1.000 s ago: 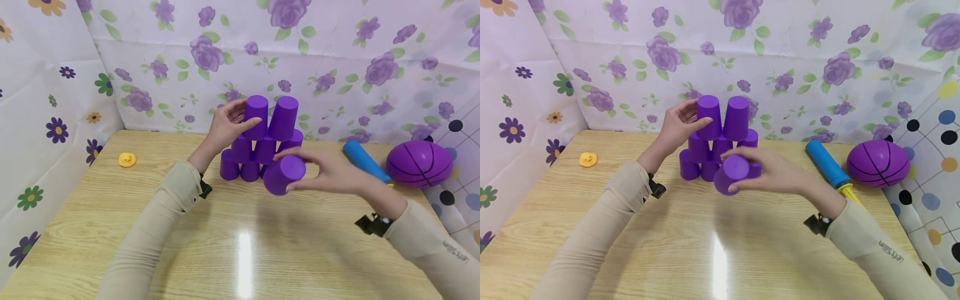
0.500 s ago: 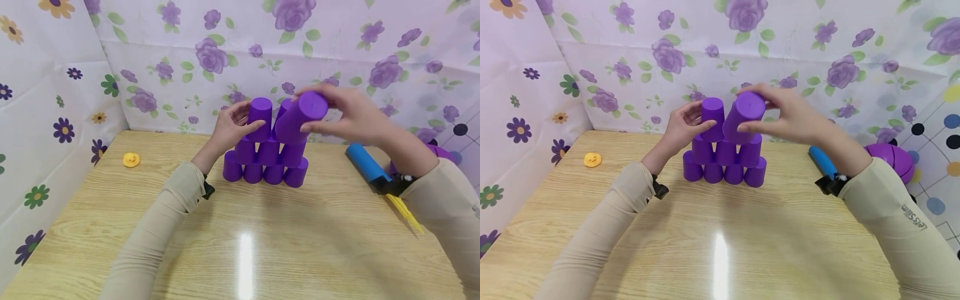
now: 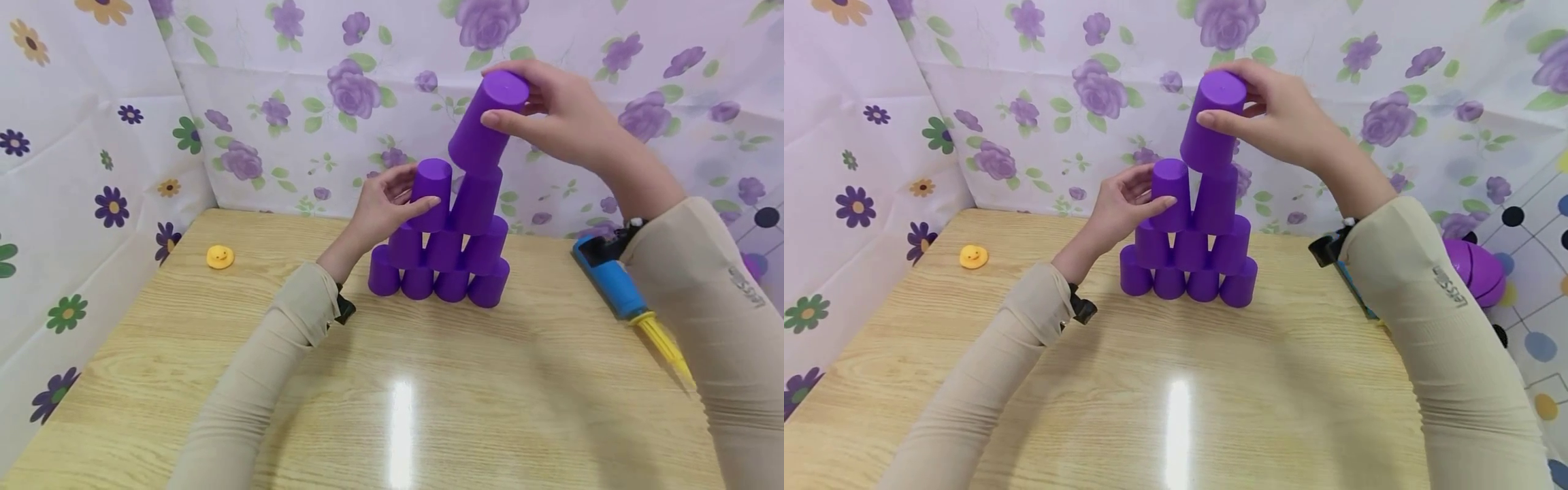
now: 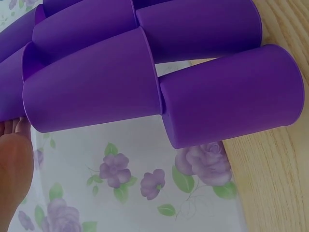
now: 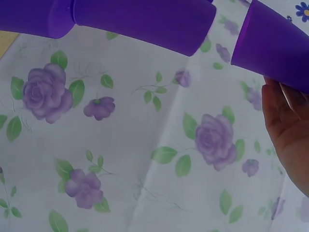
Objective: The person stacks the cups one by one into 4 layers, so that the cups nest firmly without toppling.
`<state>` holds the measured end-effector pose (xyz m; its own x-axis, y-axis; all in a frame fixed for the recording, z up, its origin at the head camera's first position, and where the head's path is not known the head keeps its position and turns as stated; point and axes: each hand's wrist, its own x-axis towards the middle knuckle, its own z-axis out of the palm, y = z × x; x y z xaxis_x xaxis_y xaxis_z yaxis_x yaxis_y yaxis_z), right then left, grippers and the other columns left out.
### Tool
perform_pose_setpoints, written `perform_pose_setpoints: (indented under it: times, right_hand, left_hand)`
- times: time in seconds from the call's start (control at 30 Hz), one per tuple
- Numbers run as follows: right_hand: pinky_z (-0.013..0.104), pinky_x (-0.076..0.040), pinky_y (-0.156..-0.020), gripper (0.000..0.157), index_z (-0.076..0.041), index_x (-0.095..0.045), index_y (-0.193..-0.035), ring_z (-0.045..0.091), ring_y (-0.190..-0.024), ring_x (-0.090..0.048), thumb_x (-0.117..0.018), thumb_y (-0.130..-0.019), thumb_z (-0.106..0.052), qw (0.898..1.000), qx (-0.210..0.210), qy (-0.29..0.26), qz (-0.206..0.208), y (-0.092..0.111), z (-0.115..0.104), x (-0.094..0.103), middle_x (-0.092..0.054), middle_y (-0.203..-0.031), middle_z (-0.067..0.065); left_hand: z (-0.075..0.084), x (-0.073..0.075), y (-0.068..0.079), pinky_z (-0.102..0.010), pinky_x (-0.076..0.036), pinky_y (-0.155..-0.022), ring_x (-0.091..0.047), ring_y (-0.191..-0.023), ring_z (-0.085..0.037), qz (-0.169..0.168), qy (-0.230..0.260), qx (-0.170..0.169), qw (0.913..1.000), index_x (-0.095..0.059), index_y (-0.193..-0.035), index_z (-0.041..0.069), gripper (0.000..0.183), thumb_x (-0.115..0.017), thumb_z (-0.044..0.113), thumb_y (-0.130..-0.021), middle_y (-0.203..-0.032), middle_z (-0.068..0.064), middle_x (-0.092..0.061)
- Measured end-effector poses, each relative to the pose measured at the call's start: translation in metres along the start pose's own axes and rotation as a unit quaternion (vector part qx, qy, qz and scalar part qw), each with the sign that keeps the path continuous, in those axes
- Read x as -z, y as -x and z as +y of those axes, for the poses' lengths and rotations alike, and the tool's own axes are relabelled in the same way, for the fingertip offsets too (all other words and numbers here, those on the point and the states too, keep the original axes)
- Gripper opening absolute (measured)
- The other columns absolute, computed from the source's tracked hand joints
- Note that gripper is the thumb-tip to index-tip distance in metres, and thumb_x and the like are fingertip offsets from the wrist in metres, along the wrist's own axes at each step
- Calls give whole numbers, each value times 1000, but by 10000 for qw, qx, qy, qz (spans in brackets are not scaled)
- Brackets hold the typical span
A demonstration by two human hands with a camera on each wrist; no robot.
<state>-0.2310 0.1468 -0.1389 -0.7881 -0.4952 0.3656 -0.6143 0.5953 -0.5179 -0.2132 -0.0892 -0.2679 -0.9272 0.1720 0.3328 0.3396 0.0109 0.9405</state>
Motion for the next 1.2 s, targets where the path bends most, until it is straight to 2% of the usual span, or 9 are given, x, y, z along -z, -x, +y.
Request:
perform_pose_setpoints:
  times: [0.2, 0.37, 0.63, 0.9, 1.07, 1.2]
  right_hand:
    - [33, -46, -99, 52, -20, -49, -134, 20, -115, -56, -66, -87, -34, 9988, -144, -369, -298, -17, 2, -8, -56, -122, 5]
    - [35, -46, -99, 52, -19, -49, -134, 19, -113, -57, -63, -88, -37, 9974, -249, -528, -423, -23, 3, -12, -56, -121, 5]
    - [44, -45, -98, 51, -16, -47, -135, 27, -114, -56, -59, -90, -39, 9967, -287, -272, -712, -24, 2, -19, -59, -119, 10]
    - [45, -46, -96, 55, -10, -45, -134, 27, -113, -58, -57, -91, -41, 9978, -300, 85, -580, -23, -1, -27, -60, -121, 13]
    - [45, -47, -95, 57, -9, -41, -137, 29, -112, -58, -57, -91, -38, 9990, -212, -38, -403, -24, 0, -36, -58, -122, 15]
    - [47, -40, -103, 67, -13, -23, -147, 31, -119, -53, -57, -93, -33, 9993, 164, -303, -146, -20, 12, -46, -53, -129, 18]
  left_hand:
    - [2, 0, -1, -24, -49, -94, -61, -109, -18, 13, 57, -17, 10000, -55, -124, -4, 52, -75, 5, -76, -117, -18, -62]
    - [3, -1, -1, -23, -48, -94, -60, -109, -17, -51, 30, 35, 10000, -55, -124, -3, 53, -75, 6, -76, -118, -17, -62]
    - [4, -3, 1, -23, -48, -95, -60, -110, -18, -89, 118, 143, 9998, -54, -126, -4, 54, -75, 5, -77, -119, -18, -61]
    - [-1, 1, 2, -24, -47, -96, -59, -110, -17, -103, 121, 143, 9998, -54, -126, -2, 54, -74, 4, -77, -119, -16, -61]
    - [-13, 10, -1, -23, -42, -102, -55, -116, -12, -323, -285, 8, 9991, -52, -128, 8, 56, -76, 13, -78, -121, -7, -61]
    - [-21, 16, 1, -30, -37, -107, -45, -125, -7, -545, -894, 0, 9945, -42, -135, 19, 66, -76, 25, -79, -130, 1, -53]
